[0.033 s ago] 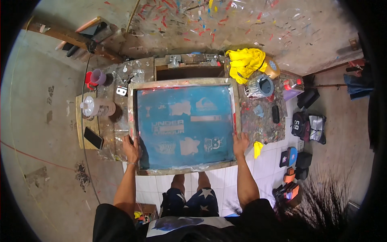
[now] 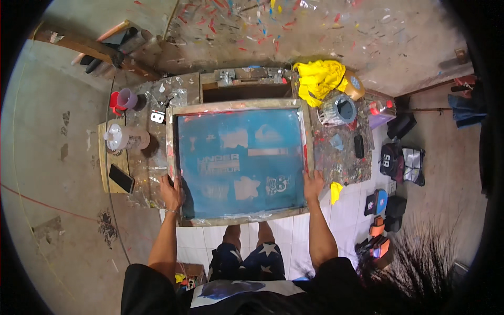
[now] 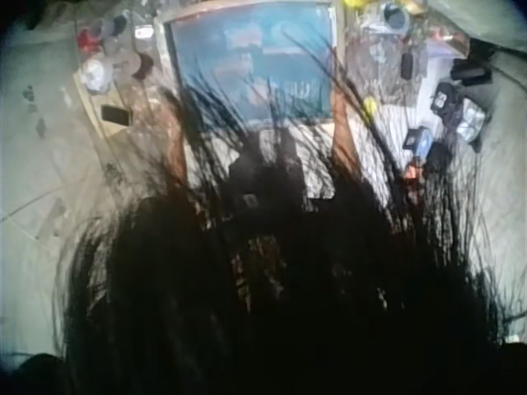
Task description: The person holds a screen-printing frame and dries the emulsion or ink on it using a handheld hair dryer, moving the dryer across the screen and edges.
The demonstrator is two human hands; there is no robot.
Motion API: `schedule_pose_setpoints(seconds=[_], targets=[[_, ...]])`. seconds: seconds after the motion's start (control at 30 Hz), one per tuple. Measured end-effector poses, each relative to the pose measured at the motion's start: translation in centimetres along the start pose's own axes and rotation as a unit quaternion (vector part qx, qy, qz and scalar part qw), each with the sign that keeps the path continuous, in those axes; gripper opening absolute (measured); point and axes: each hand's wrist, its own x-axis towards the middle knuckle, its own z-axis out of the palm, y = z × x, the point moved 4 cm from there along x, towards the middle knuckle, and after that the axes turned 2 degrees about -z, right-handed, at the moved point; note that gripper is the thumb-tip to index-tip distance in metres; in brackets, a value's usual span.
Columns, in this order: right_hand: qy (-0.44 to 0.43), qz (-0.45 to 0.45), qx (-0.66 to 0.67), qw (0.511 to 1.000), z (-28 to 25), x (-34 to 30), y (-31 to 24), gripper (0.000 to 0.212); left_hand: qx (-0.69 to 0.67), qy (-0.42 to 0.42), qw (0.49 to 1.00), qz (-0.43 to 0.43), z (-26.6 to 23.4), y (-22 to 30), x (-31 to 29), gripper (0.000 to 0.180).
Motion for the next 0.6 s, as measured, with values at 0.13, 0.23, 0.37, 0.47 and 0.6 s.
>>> schedule_pose_setpoints(seconds=[0.13, 0.23, 0.37, 0.47, 0.6], targets=[[-0.037, -0.004, 0.051, 0.998, -2.3, 0.2, -2.3, 0.028, 0.06, 0.034, 0.995, 0.071, -0.1, -1.3, -0.3, 0.031], [0.221, 0.07, 0.137, 0.963, -5.6, -8.8, 3.0, 0.029, 0.04, 0.019, 0.998, 0.05, -1.6, 0.6, 0.7, 0.035], [-0.124, 0.466, 0.36, 0.799, 3.1, -27.9, 9.0, 0.025, 0.076, 0.026, 0.993, 0.082, -1.7, 1.4, 1.6, 0.039], [-0.19, 0.523, 0.596, 0.579, 8.8, -28.9, 1.3, 0.042, 0.079, 0.001, 0.997, 0.025, -2.5, 1.5, 1.7, 0.042], [-0.246, 0.116, 0.438, 0.857, 10.7, -24.7, -3.1, 0.056, 0.103, 0.065, 0.984, 0.13, -2.9, 1.7, 1.2, 0.039]])
